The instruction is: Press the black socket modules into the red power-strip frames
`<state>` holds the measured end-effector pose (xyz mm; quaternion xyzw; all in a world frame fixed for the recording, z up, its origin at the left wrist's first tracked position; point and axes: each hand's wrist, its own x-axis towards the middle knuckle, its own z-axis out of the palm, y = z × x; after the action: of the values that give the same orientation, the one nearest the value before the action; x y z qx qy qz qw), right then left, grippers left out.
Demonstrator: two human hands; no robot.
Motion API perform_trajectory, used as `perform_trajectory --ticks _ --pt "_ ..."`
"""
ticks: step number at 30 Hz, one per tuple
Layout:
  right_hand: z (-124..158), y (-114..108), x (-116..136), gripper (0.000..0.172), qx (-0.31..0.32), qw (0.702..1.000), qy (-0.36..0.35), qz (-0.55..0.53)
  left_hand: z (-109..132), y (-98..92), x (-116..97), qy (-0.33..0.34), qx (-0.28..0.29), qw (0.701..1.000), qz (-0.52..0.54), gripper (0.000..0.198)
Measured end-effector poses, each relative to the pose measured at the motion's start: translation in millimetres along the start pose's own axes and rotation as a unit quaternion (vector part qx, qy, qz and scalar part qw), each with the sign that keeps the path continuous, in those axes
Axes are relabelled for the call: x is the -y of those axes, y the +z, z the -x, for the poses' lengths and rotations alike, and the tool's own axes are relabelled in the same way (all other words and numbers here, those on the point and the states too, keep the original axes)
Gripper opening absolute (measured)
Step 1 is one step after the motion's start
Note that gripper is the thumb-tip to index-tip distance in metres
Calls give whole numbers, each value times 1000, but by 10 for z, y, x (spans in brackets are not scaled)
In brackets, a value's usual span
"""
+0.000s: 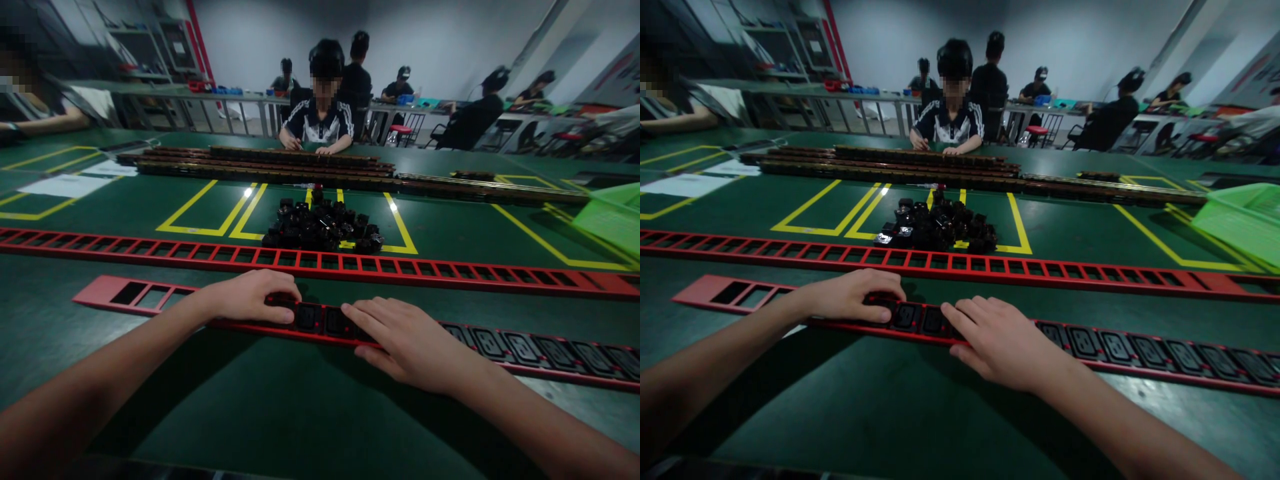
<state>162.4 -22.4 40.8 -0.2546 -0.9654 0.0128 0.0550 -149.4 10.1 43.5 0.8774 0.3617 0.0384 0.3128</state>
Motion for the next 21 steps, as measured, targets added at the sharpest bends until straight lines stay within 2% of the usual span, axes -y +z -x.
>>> perform_trajectory --ticks 21 --pt "-3 6 3 53 -3 1000 1 -7 -4 17 22 11 -5 1000 -4 43"
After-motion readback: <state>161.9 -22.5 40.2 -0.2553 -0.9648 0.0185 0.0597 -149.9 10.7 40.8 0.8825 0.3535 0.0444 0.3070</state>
